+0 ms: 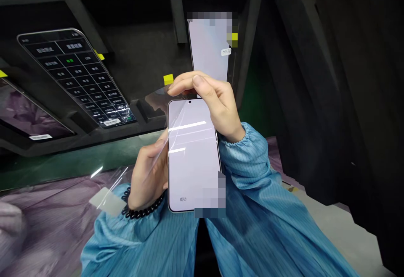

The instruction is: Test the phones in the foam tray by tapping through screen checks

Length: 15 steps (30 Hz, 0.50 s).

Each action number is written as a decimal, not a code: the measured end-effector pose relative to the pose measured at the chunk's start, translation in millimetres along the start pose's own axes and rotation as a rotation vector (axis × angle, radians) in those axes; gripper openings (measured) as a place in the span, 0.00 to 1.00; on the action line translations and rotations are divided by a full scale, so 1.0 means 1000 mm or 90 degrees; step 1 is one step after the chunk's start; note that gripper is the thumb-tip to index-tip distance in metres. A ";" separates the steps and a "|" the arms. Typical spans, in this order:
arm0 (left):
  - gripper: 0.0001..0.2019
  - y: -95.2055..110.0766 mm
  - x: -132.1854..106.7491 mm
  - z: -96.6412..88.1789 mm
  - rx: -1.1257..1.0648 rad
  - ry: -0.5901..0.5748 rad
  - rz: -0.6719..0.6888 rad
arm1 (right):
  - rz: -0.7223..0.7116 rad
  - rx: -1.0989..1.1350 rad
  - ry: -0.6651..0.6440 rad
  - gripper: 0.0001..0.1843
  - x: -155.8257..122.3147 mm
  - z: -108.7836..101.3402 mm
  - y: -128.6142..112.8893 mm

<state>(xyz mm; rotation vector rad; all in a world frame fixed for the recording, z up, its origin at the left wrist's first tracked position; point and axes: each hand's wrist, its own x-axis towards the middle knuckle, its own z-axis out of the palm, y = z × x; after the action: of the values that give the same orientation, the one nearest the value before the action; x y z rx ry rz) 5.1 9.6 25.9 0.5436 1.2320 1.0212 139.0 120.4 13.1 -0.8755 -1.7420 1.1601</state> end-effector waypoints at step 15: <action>0.21 0.049 0.043 -0.034 0.112 0.084 0.402 | -0.133 0.099 0.198 0.27 -0.022 -0.035 -0.013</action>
<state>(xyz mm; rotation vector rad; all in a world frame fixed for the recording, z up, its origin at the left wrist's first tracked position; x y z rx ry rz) -43.8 63.9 34.6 1.0584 1.3026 1.4994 178.6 109.0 27.2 -0.7172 -1.4317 0.9517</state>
